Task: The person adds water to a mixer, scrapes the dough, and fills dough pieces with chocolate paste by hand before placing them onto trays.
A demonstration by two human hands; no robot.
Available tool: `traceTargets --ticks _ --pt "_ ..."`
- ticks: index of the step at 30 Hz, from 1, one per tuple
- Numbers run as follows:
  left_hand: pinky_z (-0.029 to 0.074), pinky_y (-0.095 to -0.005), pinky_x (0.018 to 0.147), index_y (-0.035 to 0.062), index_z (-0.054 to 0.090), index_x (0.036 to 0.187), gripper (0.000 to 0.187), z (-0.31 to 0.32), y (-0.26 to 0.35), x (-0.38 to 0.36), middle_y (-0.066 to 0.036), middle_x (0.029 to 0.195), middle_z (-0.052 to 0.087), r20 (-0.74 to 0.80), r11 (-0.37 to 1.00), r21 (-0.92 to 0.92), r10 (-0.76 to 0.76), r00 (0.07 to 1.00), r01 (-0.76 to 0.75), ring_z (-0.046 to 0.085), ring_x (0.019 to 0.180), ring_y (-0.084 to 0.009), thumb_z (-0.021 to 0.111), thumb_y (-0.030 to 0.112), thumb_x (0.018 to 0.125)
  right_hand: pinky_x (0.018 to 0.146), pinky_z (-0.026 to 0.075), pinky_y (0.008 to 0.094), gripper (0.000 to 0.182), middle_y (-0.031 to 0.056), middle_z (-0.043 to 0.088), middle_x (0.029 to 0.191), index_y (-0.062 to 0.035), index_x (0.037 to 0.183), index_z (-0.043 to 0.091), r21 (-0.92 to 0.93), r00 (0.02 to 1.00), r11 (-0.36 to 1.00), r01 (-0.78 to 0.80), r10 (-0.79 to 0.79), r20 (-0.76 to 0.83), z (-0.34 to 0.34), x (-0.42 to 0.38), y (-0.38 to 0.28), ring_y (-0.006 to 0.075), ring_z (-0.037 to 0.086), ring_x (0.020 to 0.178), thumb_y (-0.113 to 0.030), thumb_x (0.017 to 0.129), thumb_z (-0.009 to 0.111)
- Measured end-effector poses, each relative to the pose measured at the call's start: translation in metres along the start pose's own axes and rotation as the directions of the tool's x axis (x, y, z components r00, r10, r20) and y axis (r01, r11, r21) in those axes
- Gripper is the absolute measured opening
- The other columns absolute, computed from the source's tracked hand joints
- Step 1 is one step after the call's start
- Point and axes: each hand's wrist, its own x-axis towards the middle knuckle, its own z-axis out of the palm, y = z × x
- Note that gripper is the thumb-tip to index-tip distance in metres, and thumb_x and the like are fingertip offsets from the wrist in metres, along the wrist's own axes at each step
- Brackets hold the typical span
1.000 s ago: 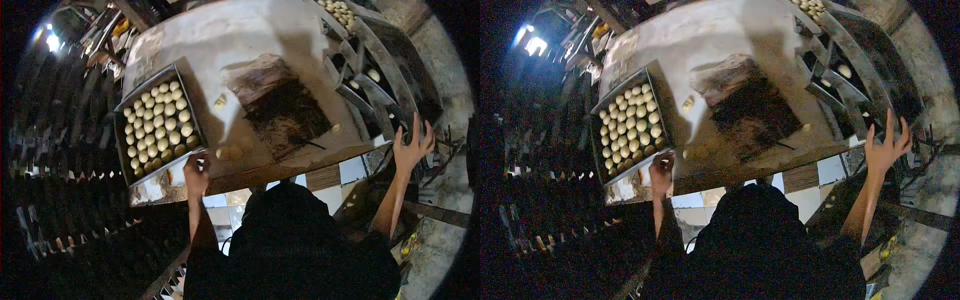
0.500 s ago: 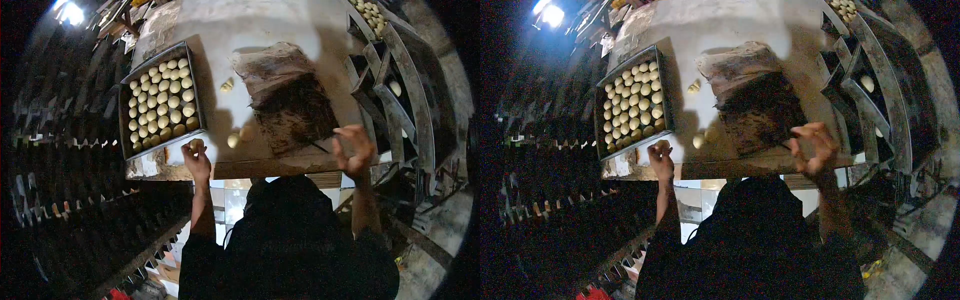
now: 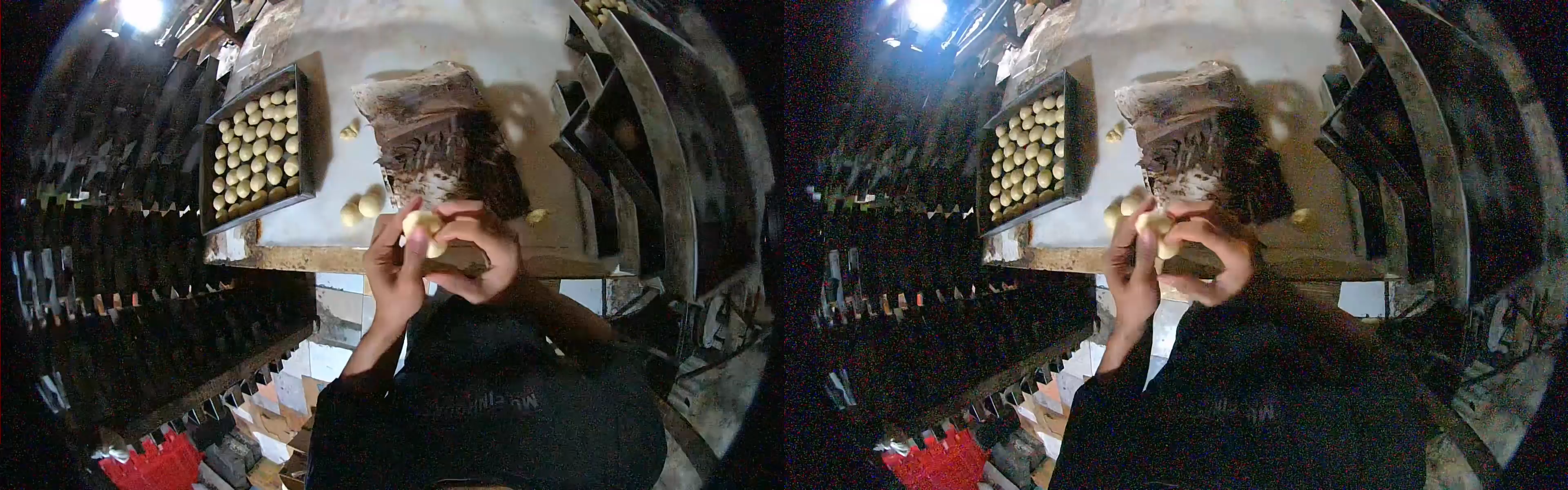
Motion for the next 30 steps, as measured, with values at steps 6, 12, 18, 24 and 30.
traceTargets --ticks 6,12,18,24,30 --pt "0.044 -0.0292 0.079 -0.0043 0.055 0.122 0.038 -0.01 0.001 -0.06 -0.017 0.106 0.052 -0.072 0.908 0.216 0.38 0.922 -0.358 0.05 0.099 -0.0202 0.056 0.019 0.092 0.075 0.049 0.0335 0.028 0.0134 0.065 0.095 0.0008 0.111 0.06 0.075 0.962 0.978 -0.195 0.206 -0.177 0.037 -0.005 -0.061 0.0209 0.064 0.087 -0.012 0.086 0.06" --pt "0.041 -0.0322 0.092 -0.0065 0.049 0.123 0.049 -0.072 0.019 -0.115 -0.02 0.114 0.057 -0.045 0.998 0.029 0.061 0.997 -0.06 0.052 0.107 -0.0211 0.05 0.034 0.096 0.058 0.046 0.0329 0.014 0.0138 0.059 0.072 -0.0003 0.091 0.06 0.036 0.95 0.977 -0.211 0.214 -0.227 0.145 -0.032 -0.063 0.0253 0.059 0.062 -0.012 0.091 0.053" --pt "0.051 -0.0294 0.076 0.0018 0.062 0.106 0.02 -0.146 -0.023 -0.166 -0.007 0.098 0.065 -0.074 0.659 -0.685 -0.487 0.87 0.31 0.062 0.085 -0.015 0.056 0.018 0.094 0.075 0.04 0.0422 0.029 0.0177 0.052 0.088 -0.0024 0.093 0.058 -0.126 0.962 0.954 -0.272 0.274 -0.002 0.19 -0.053 -0.055 0.0313 0.048 0.091 -0.025 0.097 0.04" --pt "0.057 -0.0268 0.075 -0.0012 0.061 0.106 0.024 -0.146 -0.062 -0.164 -0.009 0.101 0.066 0.329 0.411 -0.709 -0.526 0.784 0.573 0.065 0.088 -0.0154 0.06 0.019 0.092 0.073 0.047 0.0352 0.041 0.0135 0.062 0.089 0.0001 0.099 0.062 -0.178 0.899 0.891 -0.417 0.433 0.059 0.174 -0.105 -0.026 0.0236 0.06 0.082 -0.033 0.098 0.039" --pt "0.058 -0.0265 0.071 -0.0033 0.057 0.11 0.03 -0.143 -0.067 -0.125 -0.011 0.101 0.065 0.269 0.535 -0.498 -0.654 0.707 0.683 0.066 0.083 -0.0172 0.062 0.017 0.089 0.066 0.048 0.0457 0.029 0.0238 0.059 0.094 0.0029 0.107 0.055 -0.986 0.924 0.152 -0.065 0.381 -0.002 0.02 -0.151 0.095 0.037 0.059 0.083 -0.007 0.08 0.055"
